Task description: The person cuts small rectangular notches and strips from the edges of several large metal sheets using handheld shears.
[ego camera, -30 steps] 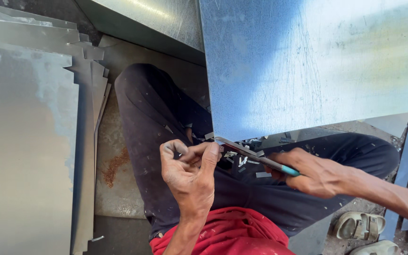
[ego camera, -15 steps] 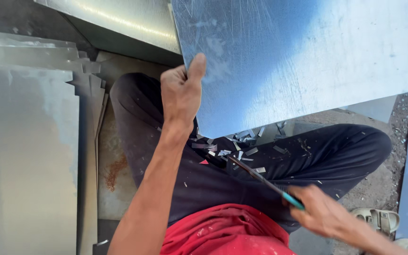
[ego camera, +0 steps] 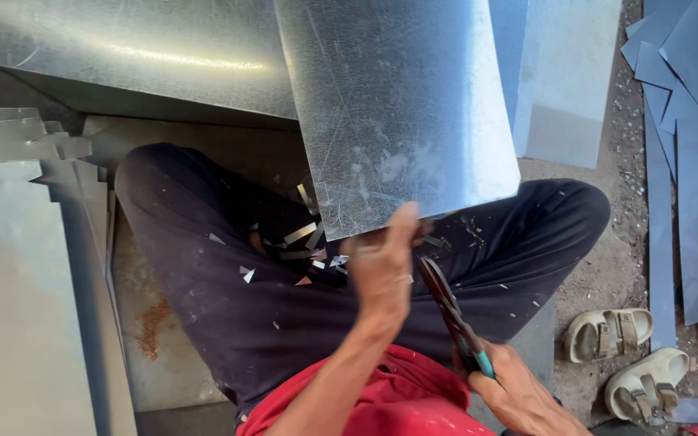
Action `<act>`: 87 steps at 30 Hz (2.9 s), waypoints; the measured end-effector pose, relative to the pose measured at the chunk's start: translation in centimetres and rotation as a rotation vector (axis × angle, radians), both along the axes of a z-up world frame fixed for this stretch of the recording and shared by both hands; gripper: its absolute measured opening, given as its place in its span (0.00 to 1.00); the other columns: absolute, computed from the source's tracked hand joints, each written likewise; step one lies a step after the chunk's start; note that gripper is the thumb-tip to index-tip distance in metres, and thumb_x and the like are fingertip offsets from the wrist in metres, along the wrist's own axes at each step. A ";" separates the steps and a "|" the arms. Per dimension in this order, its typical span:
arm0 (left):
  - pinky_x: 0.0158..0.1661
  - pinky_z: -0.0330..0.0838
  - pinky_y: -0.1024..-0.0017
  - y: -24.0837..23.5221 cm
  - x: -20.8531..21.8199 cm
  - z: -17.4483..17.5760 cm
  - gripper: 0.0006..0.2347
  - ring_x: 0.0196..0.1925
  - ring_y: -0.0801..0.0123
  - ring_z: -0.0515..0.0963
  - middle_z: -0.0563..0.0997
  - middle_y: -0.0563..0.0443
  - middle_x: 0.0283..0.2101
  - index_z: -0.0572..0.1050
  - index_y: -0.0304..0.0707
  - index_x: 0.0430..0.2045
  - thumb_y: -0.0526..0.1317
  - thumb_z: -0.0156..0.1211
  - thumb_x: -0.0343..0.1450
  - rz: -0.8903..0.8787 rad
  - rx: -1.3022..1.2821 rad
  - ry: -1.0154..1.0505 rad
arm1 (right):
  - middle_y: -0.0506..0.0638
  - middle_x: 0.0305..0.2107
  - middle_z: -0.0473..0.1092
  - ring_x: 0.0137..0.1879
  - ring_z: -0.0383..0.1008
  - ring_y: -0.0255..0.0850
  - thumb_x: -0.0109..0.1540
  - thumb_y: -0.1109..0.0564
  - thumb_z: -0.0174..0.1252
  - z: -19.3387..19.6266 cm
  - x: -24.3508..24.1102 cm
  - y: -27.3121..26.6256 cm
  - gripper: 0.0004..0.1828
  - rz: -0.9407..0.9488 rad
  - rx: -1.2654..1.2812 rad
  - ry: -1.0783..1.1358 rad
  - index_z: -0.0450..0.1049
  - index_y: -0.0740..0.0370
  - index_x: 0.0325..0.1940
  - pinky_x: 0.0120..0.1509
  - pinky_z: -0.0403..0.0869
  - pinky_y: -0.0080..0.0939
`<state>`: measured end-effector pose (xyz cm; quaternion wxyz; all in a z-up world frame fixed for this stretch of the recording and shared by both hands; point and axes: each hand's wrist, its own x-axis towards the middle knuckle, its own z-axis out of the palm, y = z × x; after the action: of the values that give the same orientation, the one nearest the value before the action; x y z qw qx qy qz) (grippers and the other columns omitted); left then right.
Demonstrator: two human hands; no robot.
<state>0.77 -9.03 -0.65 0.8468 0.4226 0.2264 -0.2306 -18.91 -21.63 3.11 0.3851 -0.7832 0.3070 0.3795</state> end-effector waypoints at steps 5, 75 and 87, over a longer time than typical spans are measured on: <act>0.37 0.73 0.75 8.1 1.5 -0.6 0.08 0.32 0.72 0.83 0.87 0.46 0.33 0.83 0.26 0.35 0.34 0.67 0.69 -0.049 0.066 -0.111 | 0.50 0.29 0.71 0.36 0.70 0.41 0.46 0.55 0.48 1.2 6.1 1.8 0.24 0.004 0.292 -0.229 0.69 0.64 0.46 0.44 0.72 0.42; 0.34 0.78 0.78 -4.3 -1.4 -4.5 0.07 0.31 0.75 0.82 0.85 0.49 0.33 0.82 0.26 0.36 0.32 0.70 0.68 -0.363 0.103 -0.155 | 0.52 0.19 0.68 0.27 0.66 0.38 0.48 0.58 0.50 -2.4 1.4 2.9 0.10 -0.607 0.075 -0.209 0.71 0.66 0.29 0.32 0.68 0.41; 0.26 0.73 0.76 13.7 4.1 -3.8 0.06 0.24 0.77 0.75 0.81 0.49 0.28 0.80 0.27 0.30 0.32 0.71 0.66 -0.098 0.166 -0.156 | 0.53 0.37 0.73 0.46 0.71 0.42 0.48 0.59 0.51 2.2 3.7 4.5 0.27 -0.011 0.132 0.053 0.74 0.57 0.52 0.54 0.71 0.41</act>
<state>4.82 4.62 -4.45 0.8118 0.5182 0.1574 -0.2186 -15.17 -17.14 5.27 0.4298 -0.7441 0.2958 0.4172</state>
